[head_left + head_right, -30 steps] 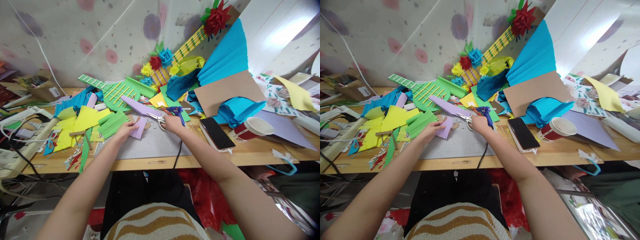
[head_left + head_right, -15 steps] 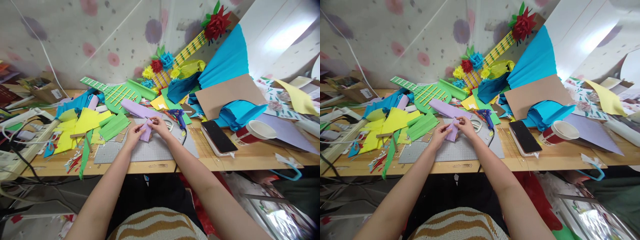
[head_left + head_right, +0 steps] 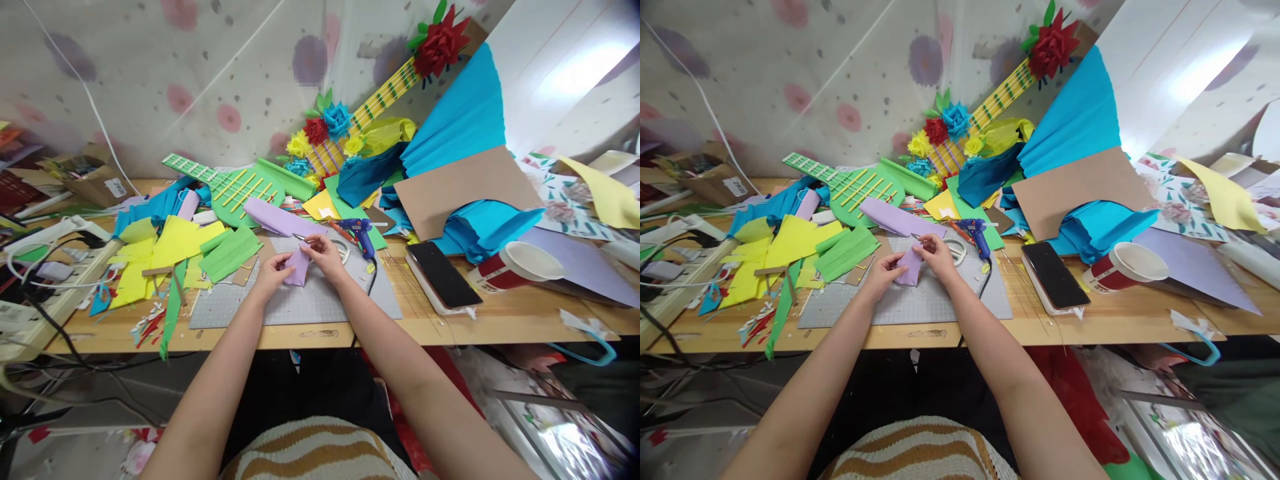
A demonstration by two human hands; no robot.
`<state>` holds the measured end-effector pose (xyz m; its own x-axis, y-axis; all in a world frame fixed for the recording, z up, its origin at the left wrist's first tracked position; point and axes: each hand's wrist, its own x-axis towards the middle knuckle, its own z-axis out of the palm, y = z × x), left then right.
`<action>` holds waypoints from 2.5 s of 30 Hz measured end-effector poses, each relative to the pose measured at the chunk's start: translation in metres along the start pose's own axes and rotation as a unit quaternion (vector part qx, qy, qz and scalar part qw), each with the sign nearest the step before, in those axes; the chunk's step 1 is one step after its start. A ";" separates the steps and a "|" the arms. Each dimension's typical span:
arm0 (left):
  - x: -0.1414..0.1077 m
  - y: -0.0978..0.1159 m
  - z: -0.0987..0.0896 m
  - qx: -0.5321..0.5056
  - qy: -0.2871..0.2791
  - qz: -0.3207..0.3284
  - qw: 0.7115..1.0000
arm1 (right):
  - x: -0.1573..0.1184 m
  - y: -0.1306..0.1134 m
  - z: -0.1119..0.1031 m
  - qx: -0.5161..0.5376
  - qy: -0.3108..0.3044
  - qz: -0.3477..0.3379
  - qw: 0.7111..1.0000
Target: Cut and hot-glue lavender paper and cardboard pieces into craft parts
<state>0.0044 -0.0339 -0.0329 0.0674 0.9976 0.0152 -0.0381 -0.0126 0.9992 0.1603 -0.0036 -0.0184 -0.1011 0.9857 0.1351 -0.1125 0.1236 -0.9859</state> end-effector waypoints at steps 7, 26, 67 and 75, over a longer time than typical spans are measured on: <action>0.002 0.001 0.000 -0.038 0.034 0.023 0.998 | 0.002 0.003 0.000 0.015 0.036 -0.016 0.999; 0.002 -0.001 0.002 -0.116 0.137 0.088 0.980 | -0.001 0.010 -0.007 -0.018 0.087 -0.019 0.996; 0.005 -0.012 -0.003 0.041 0.105 0.140 0.984 | -0.005 0.005 -0.010 -0.093 0.033 -0.022 0.995; 0.004 -0.003 -0.014 0.159 0.145 0.177 0.960 | 0.001 0.002 -0.010 -0.255 0.018 0.022 0.966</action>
<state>-0.0090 -0.0294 -0.0367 -0.1759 0.9031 0.3918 0.3026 -0.3292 0.8945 0.1699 -0.0011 -0.0213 -0.0594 0.9935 0.0967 0.3949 0.1124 -0.9118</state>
